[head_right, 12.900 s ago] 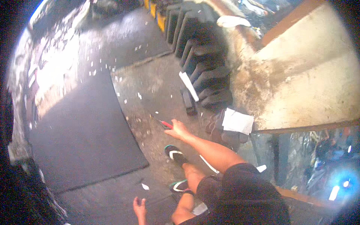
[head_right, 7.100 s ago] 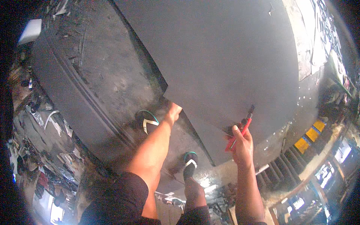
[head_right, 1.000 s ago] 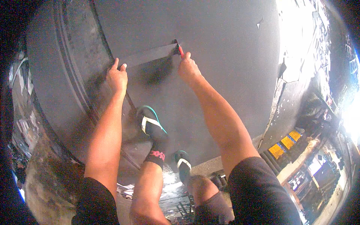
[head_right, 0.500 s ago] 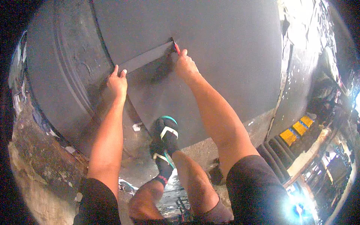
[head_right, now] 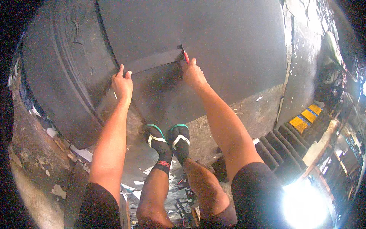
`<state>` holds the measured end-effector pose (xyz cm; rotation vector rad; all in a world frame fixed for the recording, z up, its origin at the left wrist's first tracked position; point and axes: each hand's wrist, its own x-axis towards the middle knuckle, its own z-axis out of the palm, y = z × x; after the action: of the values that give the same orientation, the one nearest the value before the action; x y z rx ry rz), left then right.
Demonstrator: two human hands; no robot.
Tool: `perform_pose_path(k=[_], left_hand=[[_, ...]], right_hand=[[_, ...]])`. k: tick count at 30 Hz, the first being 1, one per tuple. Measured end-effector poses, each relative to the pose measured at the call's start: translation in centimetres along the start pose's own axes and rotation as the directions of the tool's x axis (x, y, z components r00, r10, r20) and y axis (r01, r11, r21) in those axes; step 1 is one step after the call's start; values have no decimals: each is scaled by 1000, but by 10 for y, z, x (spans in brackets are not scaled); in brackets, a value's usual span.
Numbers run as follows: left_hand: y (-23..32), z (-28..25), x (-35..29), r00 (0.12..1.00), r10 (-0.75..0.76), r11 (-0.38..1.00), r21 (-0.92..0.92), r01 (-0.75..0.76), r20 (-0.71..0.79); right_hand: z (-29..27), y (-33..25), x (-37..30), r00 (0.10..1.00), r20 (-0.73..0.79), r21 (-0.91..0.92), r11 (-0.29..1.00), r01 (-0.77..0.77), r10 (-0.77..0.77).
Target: The person cuts a large black rubber sheet into strips using a red utility knife on the floor of a workshop. After cutting, they move the strips to a hydraulic press and operate the press to cut the rubber into smaller pieces.
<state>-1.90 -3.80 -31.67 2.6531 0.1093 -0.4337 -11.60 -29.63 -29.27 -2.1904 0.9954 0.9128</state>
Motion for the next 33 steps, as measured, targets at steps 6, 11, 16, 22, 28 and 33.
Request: perform_pose_path(k=[6,11,16,22,28,33], left_hand=[[-32,9,-75,997,68,996,-63,-69,-21],[-62,27,-164,998,24,997,-70,-21,52],[-68,25,-168,998,49,994,-98,-45,36],[-88,32,-165,944,-244,783,-530,327,222],[-37,-23,-162,884,-175,707,-569,420,435],[-53,-120,-135,956,-80,789,-567,234,284]], right_hand=[[47,62,-49,999,-50,55,998,13,-10],[96,136,-107,999,-33,52,998,-33,34],[142,240,-227,958,201,-24,979,-202,203],[145,282,-343,969,54,151,958,-245,240],[87,193,-143,917,-396,366,923,119,39],[97,174,-62,939,-335,470,877,98,74]])
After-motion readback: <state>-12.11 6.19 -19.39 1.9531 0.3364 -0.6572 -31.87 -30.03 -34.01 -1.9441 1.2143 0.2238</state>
